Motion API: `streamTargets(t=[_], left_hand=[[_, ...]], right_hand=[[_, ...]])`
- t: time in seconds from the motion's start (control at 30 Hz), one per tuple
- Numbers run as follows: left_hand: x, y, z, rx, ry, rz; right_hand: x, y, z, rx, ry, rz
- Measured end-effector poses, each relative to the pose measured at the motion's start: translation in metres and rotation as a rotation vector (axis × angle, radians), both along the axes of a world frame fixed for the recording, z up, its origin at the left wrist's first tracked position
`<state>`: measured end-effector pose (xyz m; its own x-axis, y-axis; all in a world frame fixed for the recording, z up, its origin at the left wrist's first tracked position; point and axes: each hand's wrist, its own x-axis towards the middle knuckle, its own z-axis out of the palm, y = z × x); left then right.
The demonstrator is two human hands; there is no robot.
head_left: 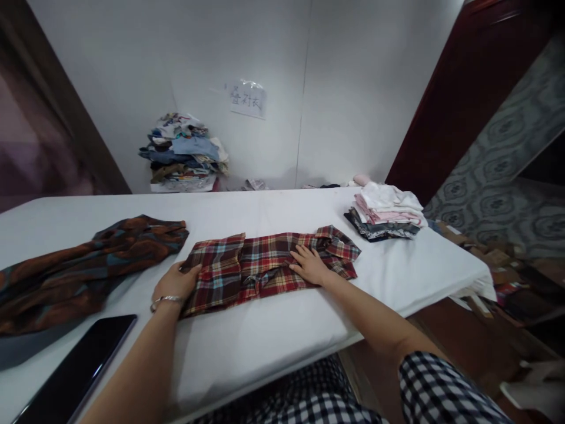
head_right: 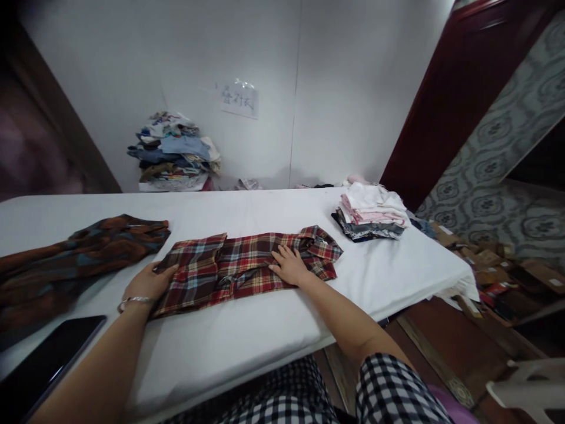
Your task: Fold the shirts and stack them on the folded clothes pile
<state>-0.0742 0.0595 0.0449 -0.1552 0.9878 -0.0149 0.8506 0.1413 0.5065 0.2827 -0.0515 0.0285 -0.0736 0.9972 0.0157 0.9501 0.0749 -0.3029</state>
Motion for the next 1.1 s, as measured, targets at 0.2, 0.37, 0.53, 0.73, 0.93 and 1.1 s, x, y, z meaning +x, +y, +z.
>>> streamTargets(t=[0.2,0.37,0.53,0.73,0.93,1.1], left_hand=[[-0.001,0.003,-0.001,-0.041,0.027,0.021],[-0.001,0.005,-0.004,-0.010,0.034,0.025],[0.001,0.002,-0.005,-0.020,0.003,0.034],[0.002,0.001,0.003,-0.064,-0.122,0.025],[-0.003,0.001,0.030,-0.179,-0.302,0.004],[0.011,0.000,0.073,-0.246,-0.508,-0.086]], right_hand=[[0.001,-0.002,-0.005,-0.015,-0.003,-0.004],[-0.004,-0.003,0.001,-0.024,0.013,-0.030],[-0.028,-0.004,0.008,0.095,0.028,0.003],[-0.049,-0.004,-0.005,0.015,0.024,0.144],[-0.044,-0.005,-0.014,0.098,0.152,0.131],[-0.037,-0.002,-0.023,0.313,0.582,0.049]])
